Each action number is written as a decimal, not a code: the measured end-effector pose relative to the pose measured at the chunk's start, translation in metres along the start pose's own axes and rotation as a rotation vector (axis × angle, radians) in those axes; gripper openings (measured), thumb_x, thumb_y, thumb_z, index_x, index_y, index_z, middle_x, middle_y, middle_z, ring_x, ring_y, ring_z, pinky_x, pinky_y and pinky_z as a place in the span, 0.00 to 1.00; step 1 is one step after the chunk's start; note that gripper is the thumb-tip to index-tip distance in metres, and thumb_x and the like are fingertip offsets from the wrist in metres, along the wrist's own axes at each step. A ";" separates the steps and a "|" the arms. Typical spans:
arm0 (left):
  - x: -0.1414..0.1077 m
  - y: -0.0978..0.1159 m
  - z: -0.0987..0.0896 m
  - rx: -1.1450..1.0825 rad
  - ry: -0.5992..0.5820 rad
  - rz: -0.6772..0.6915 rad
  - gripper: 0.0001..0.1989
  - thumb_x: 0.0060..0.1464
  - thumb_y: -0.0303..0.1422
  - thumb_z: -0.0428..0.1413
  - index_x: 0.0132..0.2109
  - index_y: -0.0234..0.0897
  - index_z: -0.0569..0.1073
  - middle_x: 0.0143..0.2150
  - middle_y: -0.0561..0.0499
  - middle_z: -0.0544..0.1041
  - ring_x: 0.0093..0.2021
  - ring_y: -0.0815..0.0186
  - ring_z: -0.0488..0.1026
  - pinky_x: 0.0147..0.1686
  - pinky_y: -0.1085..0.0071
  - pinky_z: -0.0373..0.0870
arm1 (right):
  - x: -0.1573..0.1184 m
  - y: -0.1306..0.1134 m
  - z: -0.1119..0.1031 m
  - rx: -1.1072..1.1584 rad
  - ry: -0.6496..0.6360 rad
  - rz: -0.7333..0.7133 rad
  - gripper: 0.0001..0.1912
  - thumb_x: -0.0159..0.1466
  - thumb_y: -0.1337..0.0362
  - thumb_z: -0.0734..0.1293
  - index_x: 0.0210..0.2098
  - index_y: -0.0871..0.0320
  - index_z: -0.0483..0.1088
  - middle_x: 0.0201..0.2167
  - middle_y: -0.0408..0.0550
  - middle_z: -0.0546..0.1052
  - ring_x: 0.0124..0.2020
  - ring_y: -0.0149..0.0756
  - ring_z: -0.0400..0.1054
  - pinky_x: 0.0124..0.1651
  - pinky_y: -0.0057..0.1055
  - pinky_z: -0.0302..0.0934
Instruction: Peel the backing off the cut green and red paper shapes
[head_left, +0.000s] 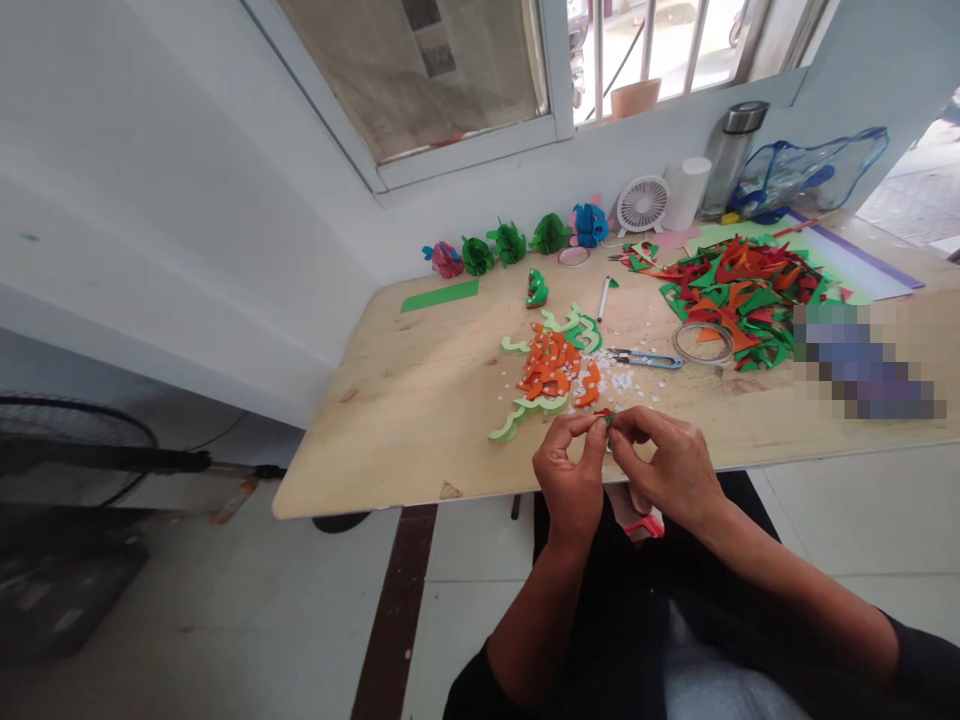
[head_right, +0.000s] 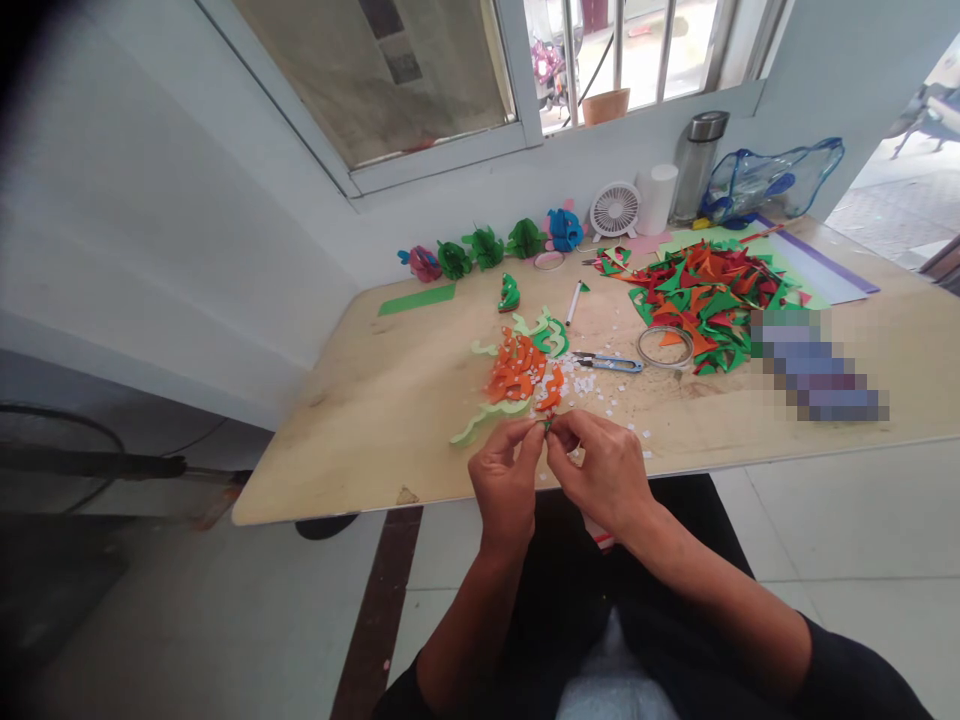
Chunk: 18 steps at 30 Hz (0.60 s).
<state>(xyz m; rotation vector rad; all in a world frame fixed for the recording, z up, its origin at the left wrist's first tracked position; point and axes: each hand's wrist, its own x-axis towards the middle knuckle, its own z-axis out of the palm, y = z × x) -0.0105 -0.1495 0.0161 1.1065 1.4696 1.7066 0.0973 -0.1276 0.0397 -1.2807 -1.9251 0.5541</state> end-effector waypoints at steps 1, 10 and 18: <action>0.000 0.000 0.000 0.013 0.002 0.012 0.04 0.51 0.32 0.58 0.32 0.36 0.76 0.32 0.51 0.77 0.36 0.65 0.74 0.42 0.67 0.69 | 0.000 0.000 0.000 -0.006 0.001 0.001 0.06 0.59 0.65 0.61 0.27 0.56 0.67 0.21 0.44 0.74 0.24 0.33 0.69 0.31 0.27 0.59; -0.001 0.003 0.000 0.070 0.029 0.038 0.04 0.52 0.31 0.57 0.32 0.37 0.77 0.32 0.51 0.77 0.36 0.65 0.74 0.42 0.68 0.69 | 0.001 -0.001 0.005 -0.054 0.018 -0.004 0.07 0.58 0.65 0.61 0.25 0.56 0.66 0.19 0.43 0.73 0.23 0.33 0.68 0.30 0.27 0.58; 0.000 -0.001 -0.002 -0.115 0.008 -0.082 0.04 0.50 0.31 0.59 0.31 0.36 0.77 0.31 0.51 0.76 0.36 0.66 0.73 0.42 0.68 0.69 | 0.005 -0.002 0.006 0.064 0.013 0.010 0.06 0.56 0.67 0.61 0.23 0.57 0.64 0.18 0.41 0.68 0.21 0.30 0.64 0.29 0.26 0.57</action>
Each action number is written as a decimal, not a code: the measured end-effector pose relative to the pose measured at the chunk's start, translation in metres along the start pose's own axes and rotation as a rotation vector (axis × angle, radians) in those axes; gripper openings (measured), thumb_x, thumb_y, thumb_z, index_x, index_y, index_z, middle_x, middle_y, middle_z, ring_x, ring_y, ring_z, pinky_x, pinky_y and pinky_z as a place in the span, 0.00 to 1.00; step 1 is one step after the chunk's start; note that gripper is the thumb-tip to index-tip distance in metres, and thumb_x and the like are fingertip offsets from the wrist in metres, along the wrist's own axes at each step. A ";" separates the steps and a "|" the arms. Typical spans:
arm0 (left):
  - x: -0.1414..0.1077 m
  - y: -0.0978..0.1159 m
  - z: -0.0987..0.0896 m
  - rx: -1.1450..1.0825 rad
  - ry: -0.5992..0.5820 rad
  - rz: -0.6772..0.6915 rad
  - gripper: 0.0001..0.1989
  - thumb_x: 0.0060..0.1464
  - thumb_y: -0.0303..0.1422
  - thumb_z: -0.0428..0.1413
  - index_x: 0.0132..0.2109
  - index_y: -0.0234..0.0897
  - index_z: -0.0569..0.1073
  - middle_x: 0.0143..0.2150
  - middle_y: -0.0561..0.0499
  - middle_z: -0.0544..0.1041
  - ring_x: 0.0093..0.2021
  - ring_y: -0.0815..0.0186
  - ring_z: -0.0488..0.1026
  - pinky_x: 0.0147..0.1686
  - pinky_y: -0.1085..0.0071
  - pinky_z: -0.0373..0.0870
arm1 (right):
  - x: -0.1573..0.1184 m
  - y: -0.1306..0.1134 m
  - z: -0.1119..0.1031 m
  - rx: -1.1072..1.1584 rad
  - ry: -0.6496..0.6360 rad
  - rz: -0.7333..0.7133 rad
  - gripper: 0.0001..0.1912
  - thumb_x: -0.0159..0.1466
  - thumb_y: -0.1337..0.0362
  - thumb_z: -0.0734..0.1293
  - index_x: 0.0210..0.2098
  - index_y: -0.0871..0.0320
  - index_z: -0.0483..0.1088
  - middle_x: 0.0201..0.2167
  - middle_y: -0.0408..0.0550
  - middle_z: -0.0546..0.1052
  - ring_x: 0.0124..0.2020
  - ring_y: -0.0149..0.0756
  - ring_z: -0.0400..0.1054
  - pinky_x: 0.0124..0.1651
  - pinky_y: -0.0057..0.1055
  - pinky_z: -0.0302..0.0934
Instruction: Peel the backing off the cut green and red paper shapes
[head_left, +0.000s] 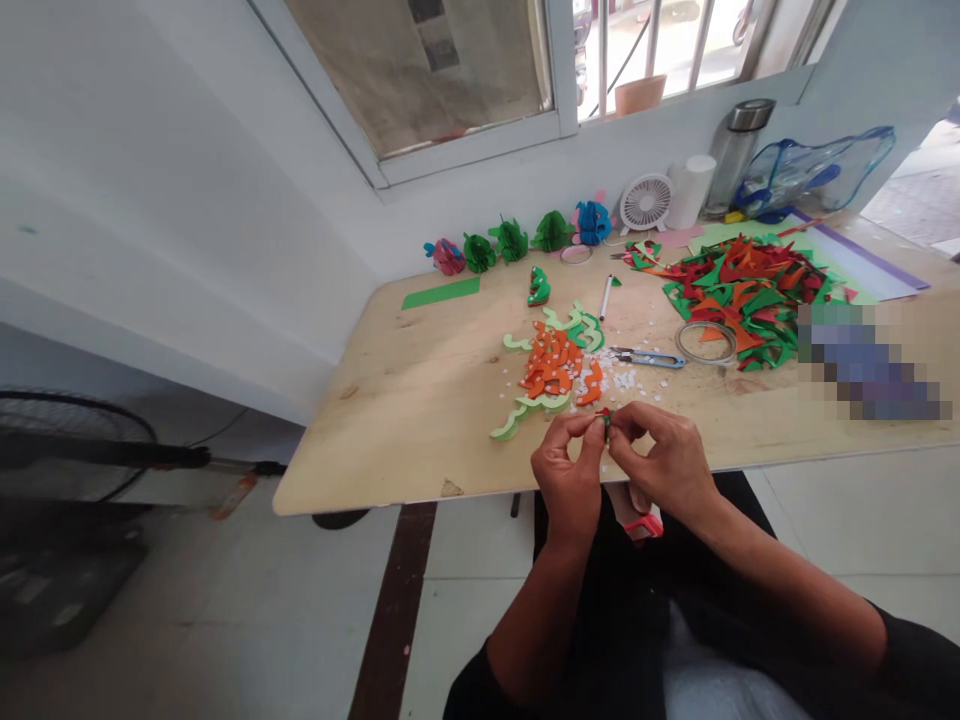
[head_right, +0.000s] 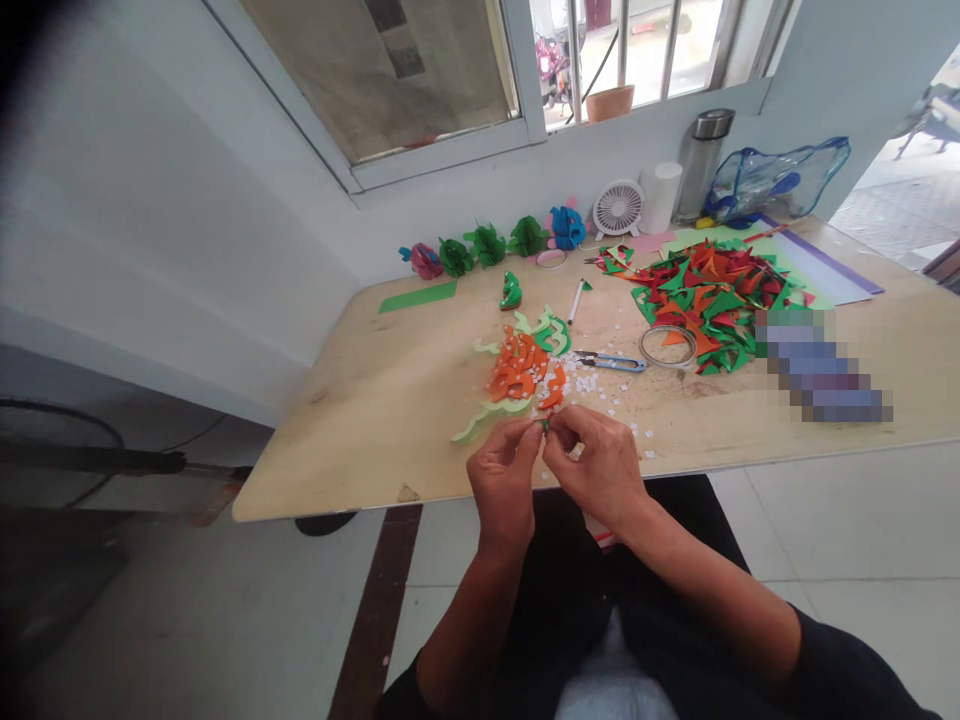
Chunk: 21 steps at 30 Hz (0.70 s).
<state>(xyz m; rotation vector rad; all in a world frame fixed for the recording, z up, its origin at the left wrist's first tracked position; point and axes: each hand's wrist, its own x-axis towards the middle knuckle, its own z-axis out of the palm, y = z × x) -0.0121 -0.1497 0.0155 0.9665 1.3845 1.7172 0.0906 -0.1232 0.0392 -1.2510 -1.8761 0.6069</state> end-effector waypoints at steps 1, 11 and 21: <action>0.001 0.000 0.000 -0.056 -0.007 -0.040 0.03 0.49 0.31 0.60 0.31 0.36 0.77 0.30 0.52 0.76 0.35 0.67 0.72 0.41 0.68 0.69 | 0.001 0.000 0.000 0.027 -0.004 0.020 0.06 0.56 0.67 0.61 0.23 0.57 0.65 0.17 0.41 0.68 0.21 0.30 0.63 0.28 0.26 0.57; 0.012 0.000 0.002 -0.441 -0.039 -0.443 0.06 0.41 0.33 0.63 0.26 0.34 0.76 0.25 0.52 0.76 0.29 0.70 0.72 0.36 0.72 0.67 | 0.005 0.005 -0.008 0.308 -0.093 0.222 0.07 0.56 0.63 0.63 0.22 0.58 0.68 0.17 0.41 0.70 0.20 0.31 0.64 0.26 0.27 0.58; 0.028 0.005 -0.007 -0.527 -0.080 -0.579 0.08 0.38 0.30 0.64 0.28 0.34 0.74 0.26 0.51 0.78 0.26 0.68 0.74 0.32 0.71 0.69 | 0.011 0.047 -0.017 0.295 0.097 0.242 0.07 0.57 0.61 0.64 0.32 0.56 0.71 0.33 0.48 0.77 0.35 0.38 0.70 0.37 0.33 0.62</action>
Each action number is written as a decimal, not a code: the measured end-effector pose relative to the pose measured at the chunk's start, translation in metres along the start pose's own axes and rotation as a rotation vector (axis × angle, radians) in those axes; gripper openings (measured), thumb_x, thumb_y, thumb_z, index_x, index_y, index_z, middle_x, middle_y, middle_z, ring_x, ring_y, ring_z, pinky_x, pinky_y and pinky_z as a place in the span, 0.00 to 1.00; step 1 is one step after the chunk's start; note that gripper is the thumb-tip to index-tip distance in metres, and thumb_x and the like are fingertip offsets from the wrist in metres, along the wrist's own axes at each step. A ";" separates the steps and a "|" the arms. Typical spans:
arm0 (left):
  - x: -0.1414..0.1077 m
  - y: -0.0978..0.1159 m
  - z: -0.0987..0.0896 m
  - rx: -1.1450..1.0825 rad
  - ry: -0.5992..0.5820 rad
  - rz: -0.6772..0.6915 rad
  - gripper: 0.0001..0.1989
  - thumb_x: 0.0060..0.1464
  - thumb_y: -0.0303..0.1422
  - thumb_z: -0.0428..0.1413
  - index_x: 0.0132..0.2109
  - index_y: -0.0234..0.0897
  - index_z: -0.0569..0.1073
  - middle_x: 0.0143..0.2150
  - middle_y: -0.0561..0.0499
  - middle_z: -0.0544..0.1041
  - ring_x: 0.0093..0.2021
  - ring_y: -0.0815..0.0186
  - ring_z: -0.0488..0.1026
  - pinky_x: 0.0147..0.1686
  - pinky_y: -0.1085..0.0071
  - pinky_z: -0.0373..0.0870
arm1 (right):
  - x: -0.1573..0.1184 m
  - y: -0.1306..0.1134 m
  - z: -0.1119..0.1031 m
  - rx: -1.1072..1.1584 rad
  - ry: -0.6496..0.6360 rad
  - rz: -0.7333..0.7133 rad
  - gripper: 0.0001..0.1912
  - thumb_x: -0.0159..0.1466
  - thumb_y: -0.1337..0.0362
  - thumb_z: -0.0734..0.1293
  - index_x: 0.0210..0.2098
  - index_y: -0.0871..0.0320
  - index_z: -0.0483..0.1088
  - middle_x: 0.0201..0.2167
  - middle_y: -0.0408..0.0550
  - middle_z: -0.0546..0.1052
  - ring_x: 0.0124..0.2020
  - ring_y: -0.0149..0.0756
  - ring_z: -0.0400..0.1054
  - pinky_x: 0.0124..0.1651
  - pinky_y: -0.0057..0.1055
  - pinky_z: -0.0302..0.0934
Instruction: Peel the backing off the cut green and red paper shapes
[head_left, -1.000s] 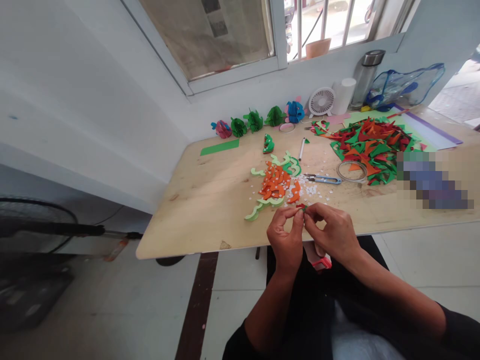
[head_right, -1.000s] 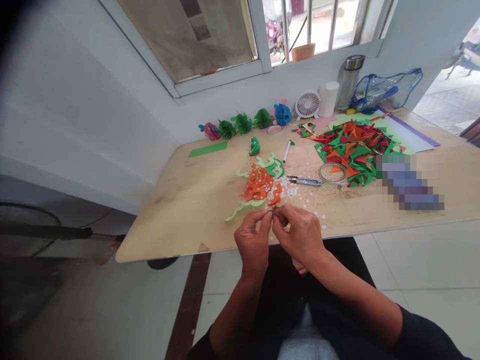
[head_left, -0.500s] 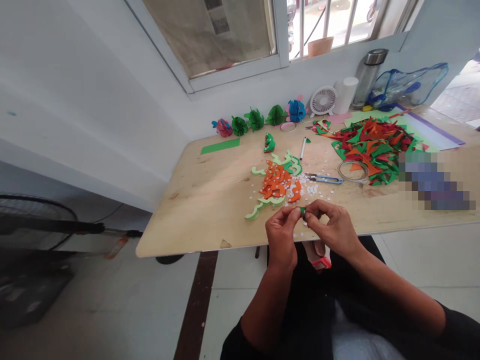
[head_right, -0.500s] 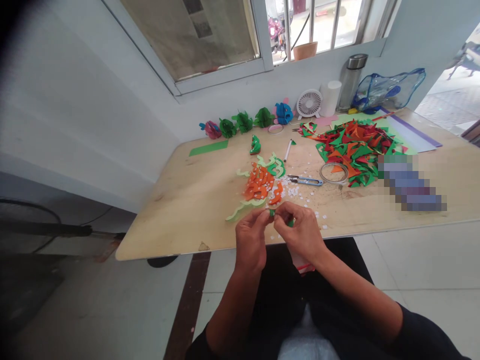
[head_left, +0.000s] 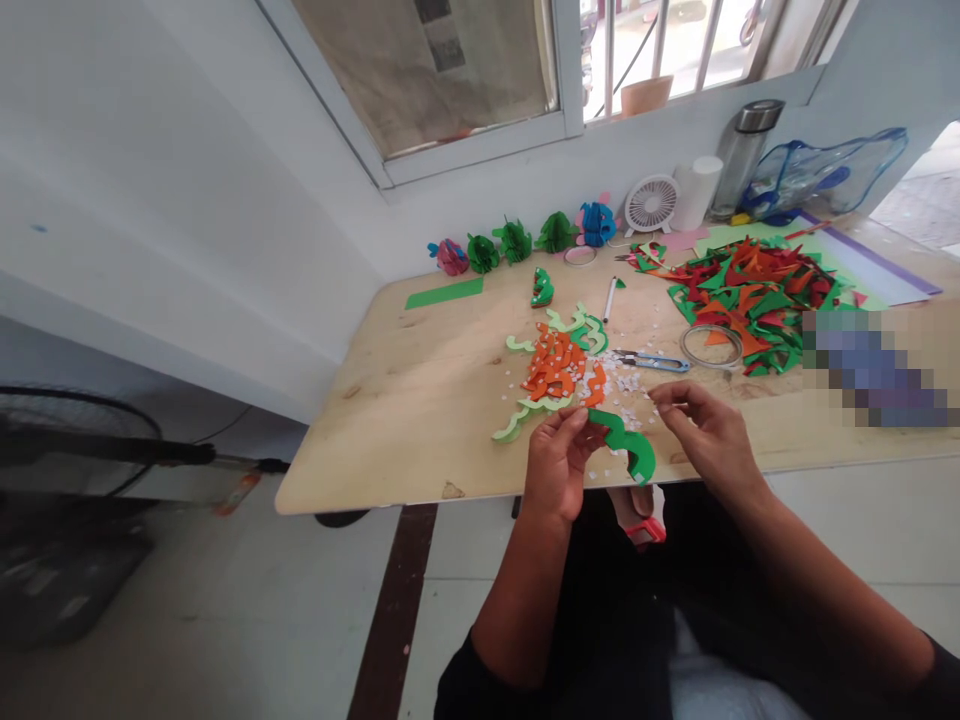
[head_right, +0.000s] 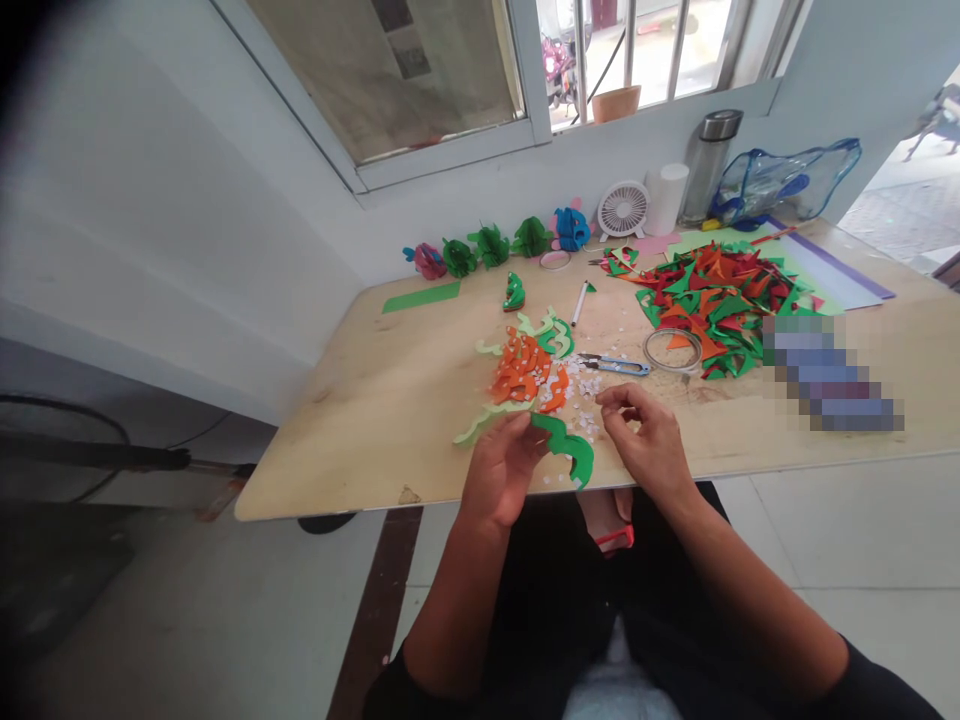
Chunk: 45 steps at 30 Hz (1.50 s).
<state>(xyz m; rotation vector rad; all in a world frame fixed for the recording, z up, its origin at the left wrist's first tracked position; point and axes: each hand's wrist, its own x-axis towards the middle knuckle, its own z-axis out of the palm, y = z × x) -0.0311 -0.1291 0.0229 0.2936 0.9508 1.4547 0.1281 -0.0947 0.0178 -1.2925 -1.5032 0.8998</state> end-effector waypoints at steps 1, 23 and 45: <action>0.001 0.002 0.000 0.001 0.000 0.002 0.08 0.38 0.30 0.64 0.28 0.34 0.74 0.25 0.51 0.78 0.26 0.68 0.74 0.32 0.71 0.69 | 0.002 0.002 -0.001 -0.021 0.006 -0.010 0.07 0.57 0.61 0.64 0.30 0.56 0.71 0.33 0.48 0.77 0.35 0.39 0.70 0.38 0.34 0.62; 0.019 -0.002 0.009 0.346 -0.002 0.313 0.08 0.44 0.35 0.62 0.28 0.34 0.73 0.21 0.54 0.74 0.22 0.71 0.71 0.24 0.76 0.65 | -0.009 -0.013 0.010 0.145 -0.367 0.206 0.14 0.55 0.53 0.67 0.27 0.59 0.69 0.22 0.43 0.72 0.25 0.32 0.65 0.28 0.27 0.58; 0.022 -0.011 0.012 0.349 0.045 0.296 0.04 0.40 0.27 0.59 0.28 0.35 0.73 0.22 0.55 0.73 0.22 0.71 0.70 0.25 0.75 0.64 | -0.014 -0.001 0.014 0.220 -0.358 0.290 0.13 0.57 0.55 0.67 0.27 0.59 0.68 0.17 0.39 0.66 0.17 0.27 0.59 0.19 0.23 0.51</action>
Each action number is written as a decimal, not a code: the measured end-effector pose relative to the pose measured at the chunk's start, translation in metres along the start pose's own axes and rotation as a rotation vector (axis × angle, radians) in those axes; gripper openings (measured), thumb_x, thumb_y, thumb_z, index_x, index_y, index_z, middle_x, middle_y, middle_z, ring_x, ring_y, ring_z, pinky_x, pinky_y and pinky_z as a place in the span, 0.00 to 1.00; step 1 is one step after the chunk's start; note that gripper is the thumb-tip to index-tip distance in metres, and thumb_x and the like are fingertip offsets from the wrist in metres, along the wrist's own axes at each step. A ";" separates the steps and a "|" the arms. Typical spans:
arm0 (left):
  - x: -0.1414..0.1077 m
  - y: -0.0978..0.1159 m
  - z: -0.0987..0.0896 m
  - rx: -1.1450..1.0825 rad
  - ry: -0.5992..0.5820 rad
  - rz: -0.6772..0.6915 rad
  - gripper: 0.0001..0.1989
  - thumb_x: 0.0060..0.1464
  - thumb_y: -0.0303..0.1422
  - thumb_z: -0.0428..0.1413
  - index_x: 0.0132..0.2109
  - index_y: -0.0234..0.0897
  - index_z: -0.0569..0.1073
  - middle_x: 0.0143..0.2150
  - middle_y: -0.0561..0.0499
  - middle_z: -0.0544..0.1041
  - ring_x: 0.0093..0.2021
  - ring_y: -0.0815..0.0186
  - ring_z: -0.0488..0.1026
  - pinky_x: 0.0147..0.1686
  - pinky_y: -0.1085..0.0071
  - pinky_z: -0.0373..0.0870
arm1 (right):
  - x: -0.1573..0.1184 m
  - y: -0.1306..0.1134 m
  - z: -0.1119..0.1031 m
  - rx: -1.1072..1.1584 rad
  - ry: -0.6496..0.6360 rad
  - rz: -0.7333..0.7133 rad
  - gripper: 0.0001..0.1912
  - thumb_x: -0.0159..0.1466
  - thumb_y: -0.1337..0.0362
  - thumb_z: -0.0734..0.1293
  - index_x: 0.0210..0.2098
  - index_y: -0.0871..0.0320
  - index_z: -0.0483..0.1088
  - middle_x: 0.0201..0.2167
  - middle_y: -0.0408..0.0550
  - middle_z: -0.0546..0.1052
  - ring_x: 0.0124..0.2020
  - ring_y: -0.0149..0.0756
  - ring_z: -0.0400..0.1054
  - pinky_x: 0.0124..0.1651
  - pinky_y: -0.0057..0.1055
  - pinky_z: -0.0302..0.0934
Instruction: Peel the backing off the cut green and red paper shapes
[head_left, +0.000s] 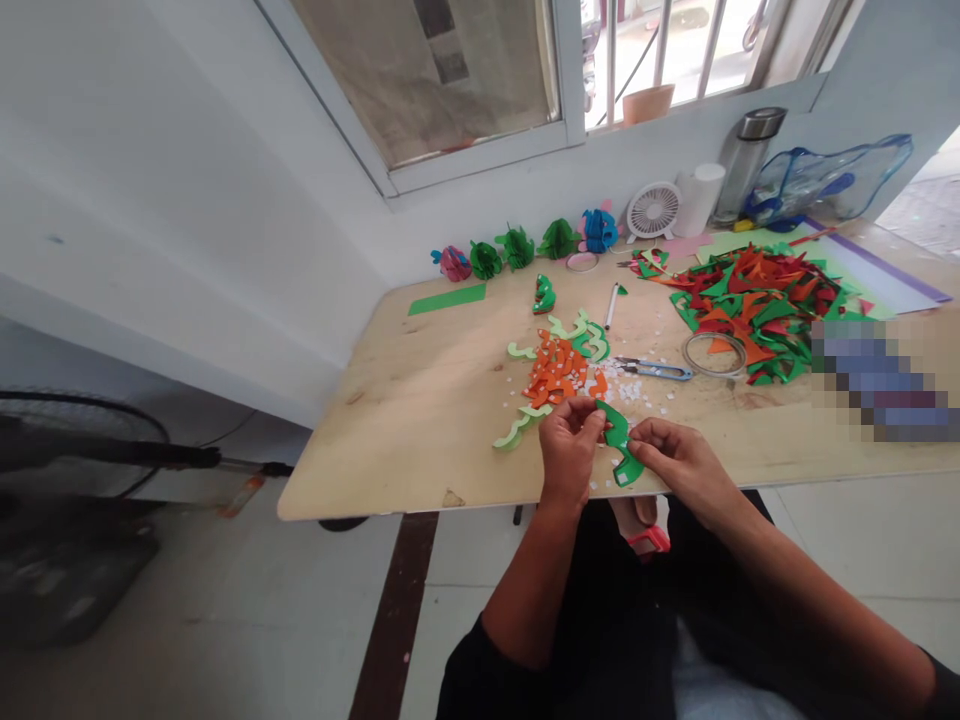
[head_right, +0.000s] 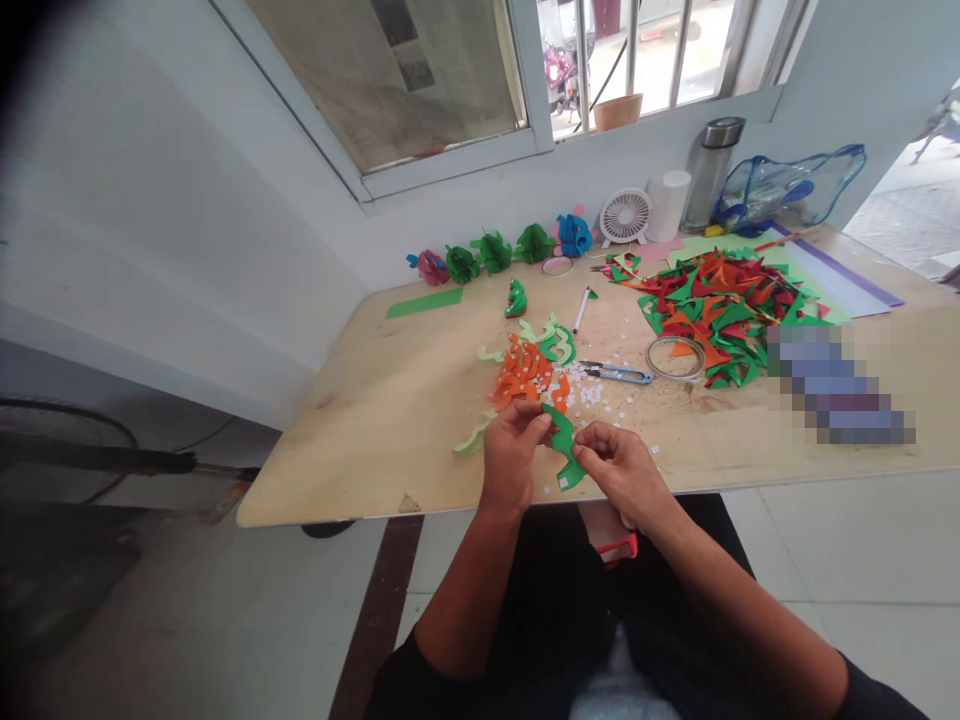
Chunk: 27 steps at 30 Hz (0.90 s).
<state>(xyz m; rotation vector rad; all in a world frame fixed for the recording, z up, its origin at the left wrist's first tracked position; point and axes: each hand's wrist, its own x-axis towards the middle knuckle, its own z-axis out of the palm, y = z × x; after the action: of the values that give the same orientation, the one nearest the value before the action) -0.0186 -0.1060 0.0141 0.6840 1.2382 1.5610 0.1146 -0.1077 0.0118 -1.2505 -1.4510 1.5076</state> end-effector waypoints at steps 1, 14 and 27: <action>0.001 -0.003 0.000 0.020 0.009 0.028 0.03 0.40 0.27 0.59 0.28 0.35 0.73 0.22 0.56 0.73 0.22 0.71 0.69 0.25 0.75 0.64 | 0.000 -0.001 0.001 -0.014 0.000 -0.006 0.13 0.57 0.55 0.66 0.27 0.59 0.68 0.16 0.39 0.67 0.17 0.28 0.60 0.19 0.24 0.52; -0.001 0.004 -0.004 -0.281 -0.218 -0.369 0.15 0.39 0.32 0.60 0.38 0.34 0.76 0.29 0.51 0.75 0.28 0.68 0.71 0.30 0.72 0.65 | -0.002 -0.006 0.003 0.115 0.048 0.055 0.16 0.53 0.51 0.68 0.27 0.58 0.67 0.16 0.40 0.68 0.17 0.29 0.61 0.18 0.25 0.53; -0.012 0.001 -0.009 -0.176 -0.102 -0.313 0.16 0.38 0.33 0.63 0.38 0.33 0.76 0.31 0.49 0.77 0.29 0.68 0.73 0.30 0.73 0.66 | 0.002 -0.006 -0.002 0.116 0.115 0.052 0.15 0.51 0.52 0.70 0.27 0.57 0.68 0.17 0.40 0.71 0.16 0.30 0.63 0.18 0.26 0.55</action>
<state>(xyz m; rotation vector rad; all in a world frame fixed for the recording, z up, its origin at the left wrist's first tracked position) -0.0233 -0.1202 0.0141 0.4277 1.0612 1.3391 0.1150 -0.1047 0.0174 -1.2915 -1.2481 1.5055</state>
